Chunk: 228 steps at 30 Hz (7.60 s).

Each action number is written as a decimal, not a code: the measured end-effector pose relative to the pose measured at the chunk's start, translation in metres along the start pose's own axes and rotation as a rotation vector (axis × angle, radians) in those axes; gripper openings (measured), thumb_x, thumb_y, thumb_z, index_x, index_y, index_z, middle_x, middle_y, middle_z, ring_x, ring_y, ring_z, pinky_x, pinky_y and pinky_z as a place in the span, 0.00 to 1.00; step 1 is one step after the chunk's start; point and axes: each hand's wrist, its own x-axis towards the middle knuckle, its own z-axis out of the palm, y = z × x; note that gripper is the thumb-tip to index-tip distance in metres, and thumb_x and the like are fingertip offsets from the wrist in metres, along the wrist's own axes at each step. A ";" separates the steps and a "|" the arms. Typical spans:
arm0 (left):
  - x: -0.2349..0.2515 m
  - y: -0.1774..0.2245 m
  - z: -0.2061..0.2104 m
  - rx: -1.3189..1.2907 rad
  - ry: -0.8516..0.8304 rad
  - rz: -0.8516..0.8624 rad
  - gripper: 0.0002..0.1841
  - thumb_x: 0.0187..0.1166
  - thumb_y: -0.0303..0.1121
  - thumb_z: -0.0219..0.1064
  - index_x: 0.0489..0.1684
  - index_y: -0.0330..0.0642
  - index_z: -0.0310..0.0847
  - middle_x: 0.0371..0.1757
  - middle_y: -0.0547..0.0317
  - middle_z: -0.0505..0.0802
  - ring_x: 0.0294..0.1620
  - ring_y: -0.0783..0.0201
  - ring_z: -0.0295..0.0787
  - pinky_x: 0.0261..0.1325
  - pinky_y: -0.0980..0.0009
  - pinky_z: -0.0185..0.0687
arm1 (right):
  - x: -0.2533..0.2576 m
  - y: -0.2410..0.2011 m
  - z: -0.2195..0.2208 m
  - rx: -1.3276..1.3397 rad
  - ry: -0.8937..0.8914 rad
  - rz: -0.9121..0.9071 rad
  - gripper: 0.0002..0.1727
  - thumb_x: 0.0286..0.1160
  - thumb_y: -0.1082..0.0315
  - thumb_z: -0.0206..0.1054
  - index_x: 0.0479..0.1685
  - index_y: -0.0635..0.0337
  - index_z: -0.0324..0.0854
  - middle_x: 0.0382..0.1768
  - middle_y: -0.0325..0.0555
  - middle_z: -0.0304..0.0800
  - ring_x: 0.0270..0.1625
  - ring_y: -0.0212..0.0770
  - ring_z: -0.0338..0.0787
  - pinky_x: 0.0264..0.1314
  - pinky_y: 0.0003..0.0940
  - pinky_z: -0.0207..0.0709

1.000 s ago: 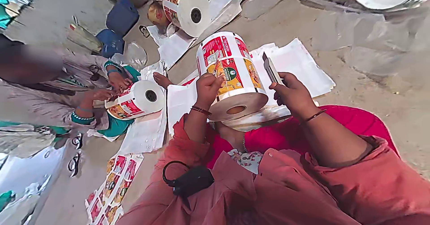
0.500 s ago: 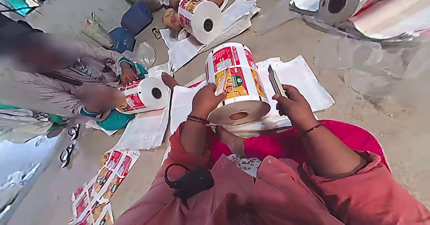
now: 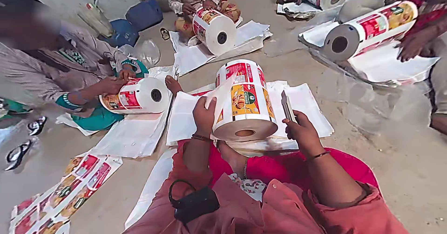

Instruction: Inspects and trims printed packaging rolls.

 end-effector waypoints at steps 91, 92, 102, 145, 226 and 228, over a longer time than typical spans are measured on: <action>0.022 -0.089 -0.085 0.070 0.351 -0.446 0.28 0.85 0.50 0.66 0.64 0.29 0.84 0.64 0.32 0.90 0.72 0.42 0.84 0.79 0.44 0.71 | 0.037 -0.006 -0.030 0.040 0.203 -0.044 0.27 0.90 0.69 0.58 0.87 0.51 0.66 0.41 0.49 0.92 0.16 0.33 0.79 0.14 0.25 0.71; 0.016 -0.109 -0.091 0.043 0.386 -0.533 0.28 0.84 0.49 0.67 0.67 0.30 0.83 0.67 0.35 0.89 0.75 0.45 0.83 0.81 0.47 0.71 | 0.039 -0.006 -0.029 0.050 0.188 -0.045 0.26 0.90 0.69 0.57 0.86 0.51 0.67 0.41 0.48 0.92 0.16 0.33 0.79 0.15 0.25 0.72; -0.006 -0.153 -0.099 0.588 0.183 -0.734 0.39 0.73 0.48 0.74 0.83 0.35 0.69 0.81 0.29 0.75 0.82 0.35 0.72 0.79 0.40 0.71 | 0.033 -0.008 -0.037 0.224 0.245 -0.028 0.28 0.87 0.70 0.57 0.87 0.51 0.62 0.46 0.45 0.89 0.22 0.33 0.83 0.19 0.26 0.75; -0.004 0.005 0.038 0.003 -0.441 0.775 0.28 0.83 0.55 0.58 0.54 0.35 0.83 0.79 0.30 0.75 0.84 0.44 0.71 0.85 0.53 0.69 | 0.040 -0.042 0.057 -0.516 -0.234 -0.456 0.27 0.68 0.59 0.80 0.67 0.57 0.83 0.55 0.54 0.90 0.57 0.53 0.89 0.63 0.58 0.80; -0.024 -0.084 0.041 -0.220 -0.217 0.446 0.33 0.69 0.71 0.66 0.70 0.68 0.86 0.80 0.69 0.83 0.89 0.52 0.64 0.87 0.41 0.58 | 0.211 -0.153 0.154 -1.021 -0.094 -0.123 0.26 0.93 0.49 0.54 0.86 0.40 0.69 0.44 0.54 0.92 0.26 0.44 0.87 0.30 0.43 0.83; -0.023 -0.083 0.041 -0.222 -0.228 0.441 0.32 0.69 0.70 0.67 0.70 0.68 0.86 0.80 0.69 0.83 0.89 0.52 0.64 0.87 0.41 0.58 | 0.209 -0.153 0.154 -1.034 -0.090 -0.123 0.26 0.93 0.49 0.54 0.86 0.40 0.69 0.43 0.54 0.91 0.25 0.44 0.86 0.30 0.43 0.82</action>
